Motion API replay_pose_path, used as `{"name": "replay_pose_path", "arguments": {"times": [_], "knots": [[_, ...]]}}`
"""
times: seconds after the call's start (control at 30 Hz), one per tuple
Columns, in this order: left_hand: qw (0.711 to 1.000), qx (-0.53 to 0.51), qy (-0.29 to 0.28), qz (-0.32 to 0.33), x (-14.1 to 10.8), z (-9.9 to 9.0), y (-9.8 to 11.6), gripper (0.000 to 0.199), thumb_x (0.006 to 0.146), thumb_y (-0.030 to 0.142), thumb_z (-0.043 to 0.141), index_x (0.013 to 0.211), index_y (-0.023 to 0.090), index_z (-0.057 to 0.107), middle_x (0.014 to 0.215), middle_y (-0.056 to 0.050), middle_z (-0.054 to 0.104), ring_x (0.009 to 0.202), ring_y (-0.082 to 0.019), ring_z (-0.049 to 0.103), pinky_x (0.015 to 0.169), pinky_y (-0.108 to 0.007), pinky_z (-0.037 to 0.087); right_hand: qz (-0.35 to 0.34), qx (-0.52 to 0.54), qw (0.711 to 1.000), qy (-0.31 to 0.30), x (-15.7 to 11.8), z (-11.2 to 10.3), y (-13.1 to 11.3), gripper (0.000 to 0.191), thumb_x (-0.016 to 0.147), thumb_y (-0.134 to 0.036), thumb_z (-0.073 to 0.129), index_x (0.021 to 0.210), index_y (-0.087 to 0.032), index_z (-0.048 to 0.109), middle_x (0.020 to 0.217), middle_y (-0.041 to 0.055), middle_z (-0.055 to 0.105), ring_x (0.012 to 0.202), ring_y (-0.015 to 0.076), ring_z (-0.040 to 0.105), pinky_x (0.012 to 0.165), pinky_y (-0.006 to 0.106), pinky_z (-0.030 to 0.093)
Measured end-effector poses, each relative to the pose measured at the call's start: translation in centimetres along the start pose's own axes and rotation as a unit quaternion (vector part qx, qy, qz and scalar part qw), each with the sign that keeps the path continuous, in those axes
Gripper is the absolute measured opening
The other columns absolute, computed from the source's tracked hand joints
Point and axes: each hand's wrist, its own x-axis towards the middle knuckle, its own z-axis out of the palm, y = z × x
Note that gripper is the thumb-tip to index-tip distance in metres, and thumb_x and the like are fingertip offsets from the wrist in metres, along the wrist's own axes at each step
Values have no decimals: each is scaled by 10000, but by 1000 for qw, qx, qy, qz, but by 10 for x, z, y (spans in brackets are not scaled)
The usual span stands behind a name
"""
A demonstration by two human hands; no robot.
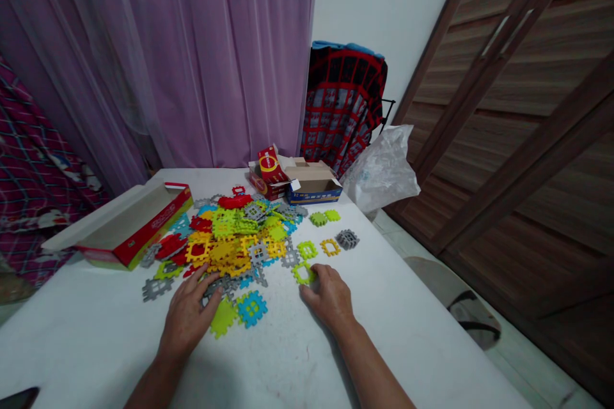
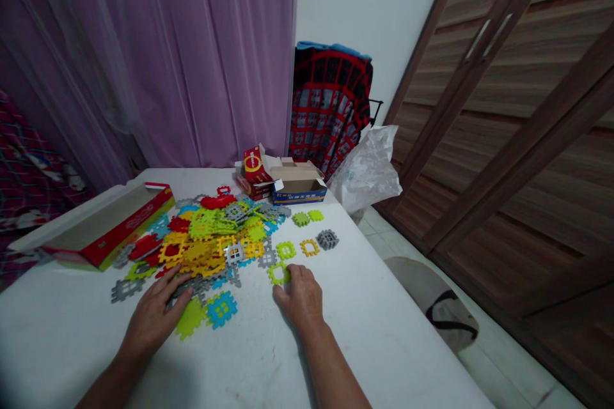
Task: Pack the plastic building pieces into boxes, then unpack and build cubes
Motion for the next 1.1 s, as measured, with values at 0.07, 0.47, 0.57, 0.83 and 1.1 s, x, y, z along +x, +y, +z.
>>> {"name": "replay_pose_path", "arguments": {"times": [0.07,0.47,0.57,0.83,1.1], "knots": [[1000,-3,0,0,0,0,0,473,847,546,431,1083,256,722,1332,-91,629,1212,-285,593,1043,-439,465,-20,31,999,16,-1,4,3,334,748,-294,626,1064,-188,644,1012,75,692,955,224,628,820,308,488],[1000,-12,-3,1,1,-3,2,457,842,532,446,1077,253,723,1344,-88,625,1205,-292,597,1055,-445,455,-81,89,991,63,14,8,16,343,793,-128,494,1068,-210,682,1093,83,715,1040,205,643,935,346,501],[1000,-15,1,-2,1,-1,2,445,840,523,453,1080,259,718,1331,-79,632,1206,-286,595,1064,-442,447,-20,14,999,33,3,5,-11,309,840,-335,587,1104,-193,661,1059,109,688,993,250,621,851,359,495],[1000,-21,6,1,0,0,3,459,845,523,442,1071,239,722,1326,-105,631,1205,-291,593,1064,-461,439,-27,5,999,-44,5,9,-31,491,748,-227,646,1234,-164,616,1151,139,662,1065,286,583,925,399,468],[1000,-19,1,-9,-1,0,3,434,847,505,451,1085,257,717,1358,-83,613,1228,-280,578,1072,-447,434,-144,160,975,-54,18,11,25,717,594,-19,456,1266,-212,615,1322,67,627,1245,209,548,1079,391,421]]}}
